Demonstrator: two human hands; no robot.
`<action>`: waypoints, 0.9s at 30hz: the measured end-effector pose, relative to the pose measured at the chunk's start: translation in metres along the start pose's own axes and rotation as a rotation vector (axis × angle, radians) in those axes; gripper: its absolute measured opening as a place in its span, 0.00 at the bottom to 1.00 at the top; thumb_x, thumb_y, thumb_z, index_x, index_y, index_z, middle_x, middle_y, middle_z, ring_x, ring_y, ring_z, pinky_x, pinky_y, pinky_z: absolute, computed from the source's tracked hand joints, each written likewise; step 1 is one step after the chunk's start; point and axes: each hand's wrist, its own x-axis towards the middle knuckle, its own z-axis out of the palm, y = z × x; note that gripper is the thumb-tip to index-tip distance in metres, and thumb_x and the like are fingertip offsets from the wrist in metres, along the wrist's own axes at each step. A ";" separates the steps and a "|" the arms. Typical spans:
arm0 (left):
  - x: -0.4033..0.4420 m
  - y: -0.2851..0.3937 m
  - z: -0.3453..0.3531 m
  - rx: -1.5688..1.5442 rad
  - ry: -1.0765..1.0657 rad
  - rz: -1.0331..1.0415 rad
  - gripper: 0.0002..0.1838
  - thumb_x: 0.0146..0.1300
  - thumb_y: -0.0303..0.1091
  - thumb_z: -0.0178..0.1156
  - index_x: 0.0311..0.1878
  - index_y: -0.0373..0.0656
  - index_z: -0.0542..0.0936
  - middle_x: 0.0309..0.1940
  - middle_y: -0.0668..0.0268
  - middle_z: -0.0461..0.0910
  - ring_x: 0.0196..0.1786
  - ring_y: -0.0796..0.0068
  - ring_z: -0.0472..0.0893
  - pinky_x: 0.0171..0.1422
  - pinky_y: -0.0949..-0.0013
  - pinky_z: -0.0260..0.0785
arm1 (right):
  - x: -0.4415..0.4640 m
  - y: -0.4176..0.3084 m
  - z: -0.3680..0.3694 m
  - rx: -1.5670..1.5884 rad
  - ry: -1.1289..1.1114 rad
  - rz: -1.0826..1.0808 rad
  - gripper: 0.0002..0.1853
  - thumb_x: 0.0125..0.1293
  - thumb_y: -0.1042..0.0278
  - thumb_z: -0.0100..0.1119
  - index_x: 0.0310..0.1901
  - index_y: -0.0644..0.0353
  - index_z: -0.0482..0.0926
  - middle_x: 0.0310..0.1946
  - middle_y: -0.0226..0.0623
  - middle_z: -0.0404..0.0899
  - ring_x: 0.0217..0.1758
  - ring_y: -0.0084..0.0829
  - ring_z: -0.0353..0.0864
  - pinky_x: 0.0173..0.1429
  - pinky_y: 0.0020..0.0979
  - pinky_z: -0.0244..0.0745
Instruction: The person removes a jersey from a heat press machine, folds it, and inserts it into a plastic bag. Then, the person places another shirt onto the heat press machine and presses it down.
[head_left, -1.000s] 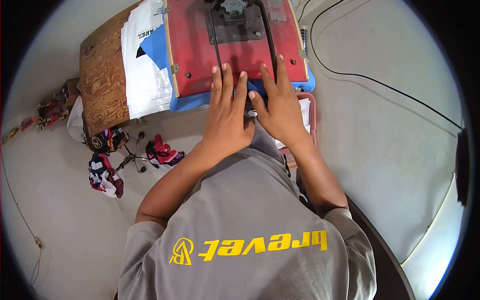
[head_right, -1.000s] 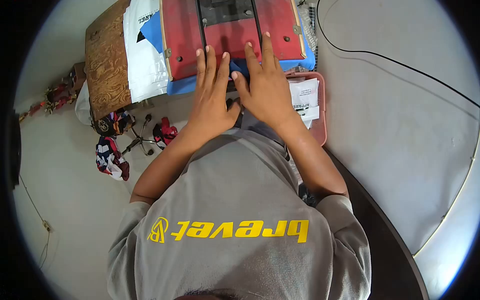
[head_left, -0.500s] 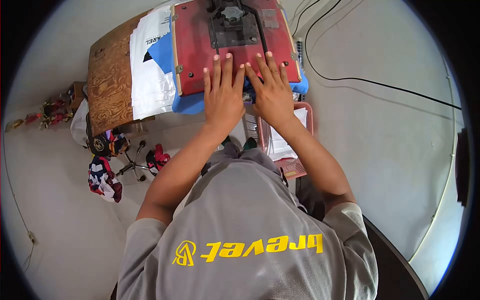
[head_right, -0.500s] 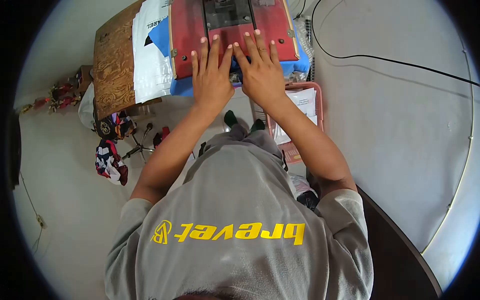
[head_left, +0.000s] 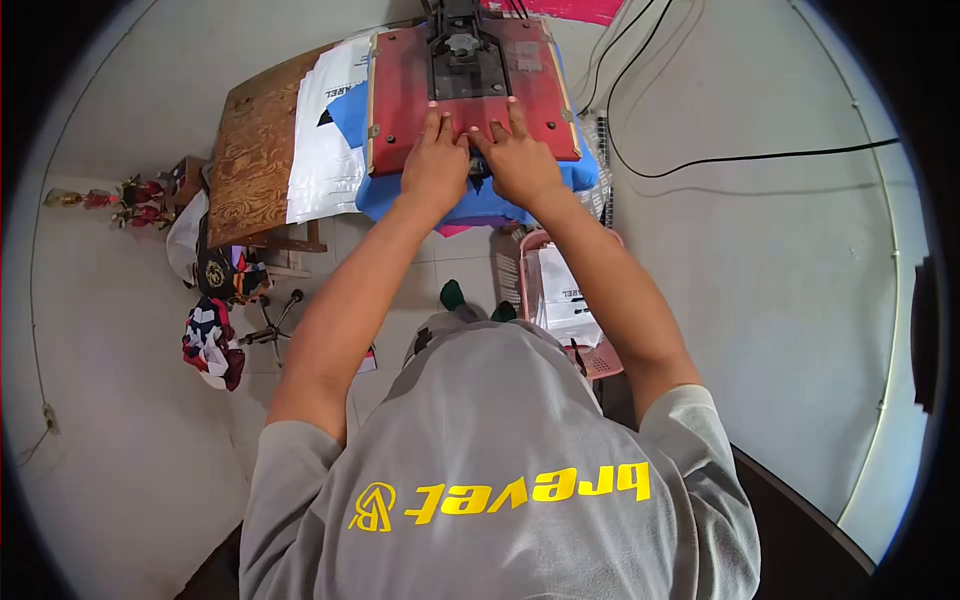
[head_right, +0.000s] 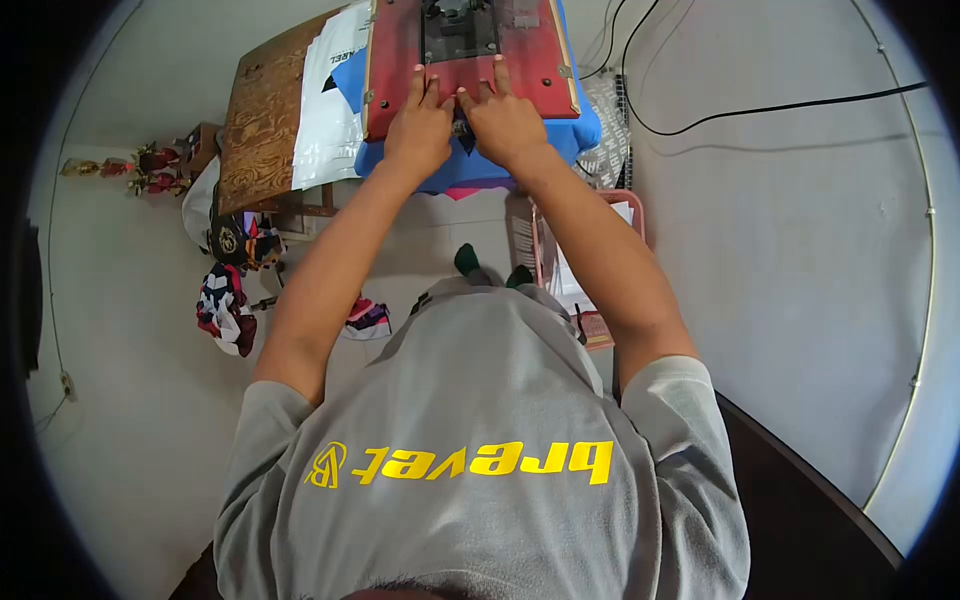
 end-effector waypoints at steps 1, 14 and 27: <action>0.000 0.000 -0.006 0.028 -0.051 0.020 0.26 0.65 0.30 0.68 0.67 0.39 0.83 0.78 0.45 0.70 0.88 0.40 0.53 0.86 0.48 0.63 | 0.001 0.001 -0.001 0.004 -0.025 -0.007 0.32 0.63 0.74 0.67 0.72 0.52 0.79 0.65 0.49 0.82 0.84 0.61 0.61 0.54 0.49 0.92; 0.012 -0.025 -0.106 -0.188 0.136 0.004 0.33 0.62 0.26 0.63 0.74 0.38 0.75 0.79 0.44 0.69 0.82 0.38 0.65 0.84 0.49 0.64 | 0.027 0.012 -0.107 0.086 0.081 -0.067 0.33 0.59 0.73 0.61 0.70 0.59 0.78 0.66 0.48 0.82 0.76 0.62 0.73 0.71 0.55 0.80; 0.048 -0.052 -0.212 0.012 0.319 0.006 0.30 0.63 0.26 0.57 0.72 0.37 0.74 0.76 0.47 0.74 0.80 0.48 0.71 0.84 0.43 0.62 | 0.076 0.021 -0.221 0.098 0.009 -0.017 0.26 0.60 0.71 0.55 0.61 0.66 0.77 0.66 0.54 0.81 0.69 0.54 0.80 0.70 0.49 0.78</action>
